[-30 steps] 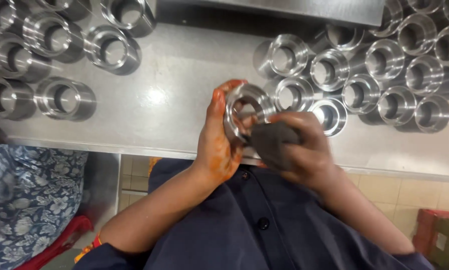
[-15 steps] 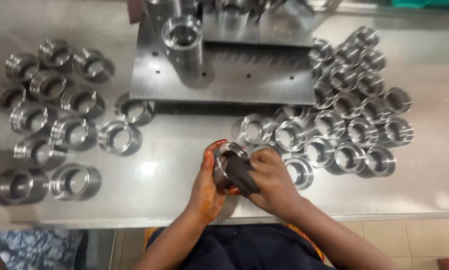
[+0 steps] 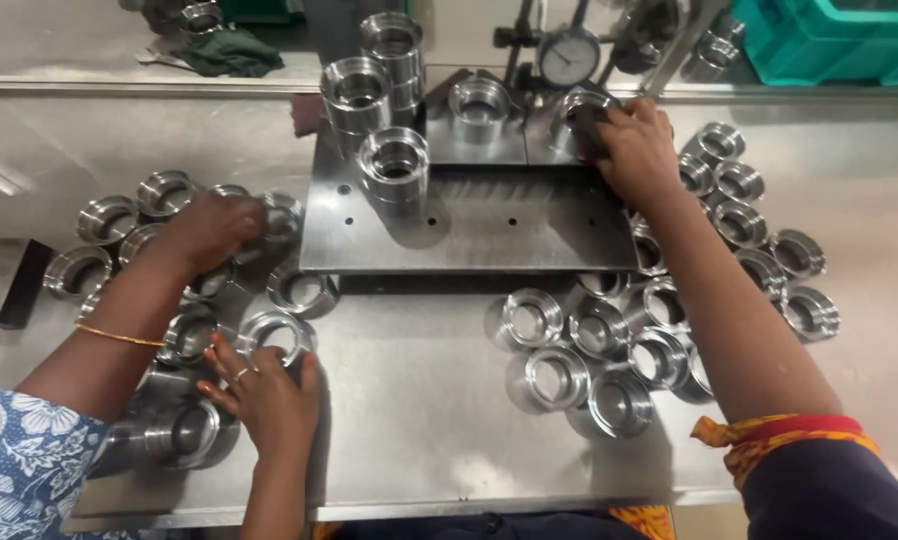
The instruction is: Inspecting and wiping down small metal rings and industrial parts using a cloth and a dial indicator gauge.
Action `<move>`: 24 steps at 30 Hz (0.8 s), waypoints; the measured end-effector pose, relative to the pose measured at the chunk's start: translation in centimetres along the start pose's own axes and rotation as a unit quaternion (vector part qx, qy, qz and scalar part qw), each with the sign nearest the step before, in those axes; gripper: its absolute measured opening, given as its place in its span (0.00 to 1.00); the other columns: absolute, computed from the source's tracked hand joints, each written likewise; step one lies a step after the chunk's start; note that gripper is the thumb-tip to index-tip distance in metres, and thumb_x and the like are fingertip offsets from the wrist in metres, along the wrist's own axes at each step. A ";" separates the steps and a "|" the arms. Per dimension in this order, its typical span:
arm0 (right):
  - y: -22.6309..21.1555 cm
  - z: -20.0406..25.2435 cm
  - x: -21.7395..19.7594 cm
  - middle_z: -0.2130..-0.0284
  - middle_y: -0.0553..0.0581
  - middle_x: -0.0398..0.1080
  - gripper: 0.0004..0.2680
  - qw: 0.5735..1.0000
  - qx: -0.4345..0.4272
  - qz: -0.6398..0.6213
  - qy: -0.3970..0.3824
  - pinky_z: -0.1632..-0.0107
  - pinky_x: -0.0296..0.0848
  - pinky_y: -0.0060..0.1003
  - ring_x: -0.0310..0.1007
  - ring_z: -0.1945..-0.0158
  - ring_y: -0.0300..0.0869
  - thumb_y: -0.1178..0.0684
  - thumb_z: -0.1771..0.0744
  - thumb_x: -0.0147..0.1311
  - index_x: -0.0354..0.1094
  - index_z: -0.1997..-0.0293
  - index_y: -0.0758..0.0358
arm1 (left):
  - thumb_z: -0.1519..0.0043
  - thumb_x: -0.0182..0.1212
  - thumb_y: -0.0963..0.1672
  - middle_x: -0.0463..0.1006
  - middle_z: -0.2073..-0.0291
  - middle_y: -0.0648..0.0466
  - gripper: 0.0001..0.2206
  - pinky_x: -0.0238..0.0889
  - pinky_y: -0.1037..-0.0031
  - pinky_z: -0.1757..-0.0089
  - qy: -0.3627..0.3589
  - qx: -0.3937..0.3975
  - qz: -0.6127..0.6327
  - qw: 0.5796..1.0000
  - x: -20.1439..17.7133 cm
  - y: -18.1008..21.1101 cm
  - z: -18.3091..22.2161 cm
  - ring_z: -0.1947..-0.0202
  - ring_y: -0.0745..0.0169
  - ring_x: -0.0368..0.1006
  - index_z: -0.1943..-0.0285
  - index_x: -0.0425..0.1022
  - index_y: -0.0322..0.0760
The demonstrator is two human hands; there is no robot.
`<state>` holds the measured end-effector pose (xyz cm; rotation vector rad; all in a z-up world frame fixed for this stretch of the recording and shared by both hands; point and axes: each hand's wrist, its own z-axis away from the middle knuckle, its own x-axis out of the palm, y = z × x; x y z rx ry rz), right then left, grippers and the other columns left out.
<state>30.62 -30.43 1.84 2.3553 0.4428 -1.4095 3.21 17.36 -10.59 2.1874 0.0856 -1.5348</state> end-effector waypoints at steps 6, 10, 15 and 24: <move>-3.4 -3.3 2.9 0.54 0.56 0.74 0.13 0.994 0.101 0.001 0.050 0.40 0.55 0.61 0.61 0.41 0.56 0.45 0.38 0.67 0.78 0.52 0.56 | 0.44 0.69 0.50 0.46 0.24 0.32 0.18 0.20 0.30 0.33 -0.015 -0.018 0.013 1.000 0.8 0.4 -0.8 0.20 0.30 0.28 0.53 0.77 0.33; -4.4 -4.7 5.0 0.57 0.59 0.75 0.13 0.979 0.194 0.037 0.048 0.40 0.55 0.61 0.63 0.43 0.54 0.42 0.36 0.65 0.78 0.60 0.62 | 0.46 0.69 0.50 0.48 0.25 0.32 0.20 0.21 0.30 0.33 -0.033 -0.022 0.000 0.999 0.4 0.8 -0.3 0.20 0.30 0.30 0.51 0.77 0.33; -0.2 -2.5 5.2 0.59 0.63 0.74 0.18 0.989 0.134 0.032 -0.046 0.33 0.56 0.56 0.62 0.39 0.54 0.37 0.31 0.62 0.76 0.59 0.67 | 0.44 0.68 0.49 0.48 0.26 0.32 0.18 0.20 0.27 0.35 -0.029 -0.017 0.015 0.999 -0.3 0.6 -0.2 0.21 0.27 0.31 0.52 0.78 0.34; -2.9 -4.0 5.4 0.49 0.58 0.74 0.15 0.985 0.113 0.125 0.042 0.38 0.53 0.58 0.59 0.37 0.54 0.42 0.40 0.66 0.79 0.57 0.60 | 0.45 0.67 0.48 0.50 0.27 0.30 0.16 0.21 0.26 0.35 -0.022 -0.010 0.017 1.000 0.6 0.7 -0.5 0.21 0.24 0.32 0.55 0.78 0.33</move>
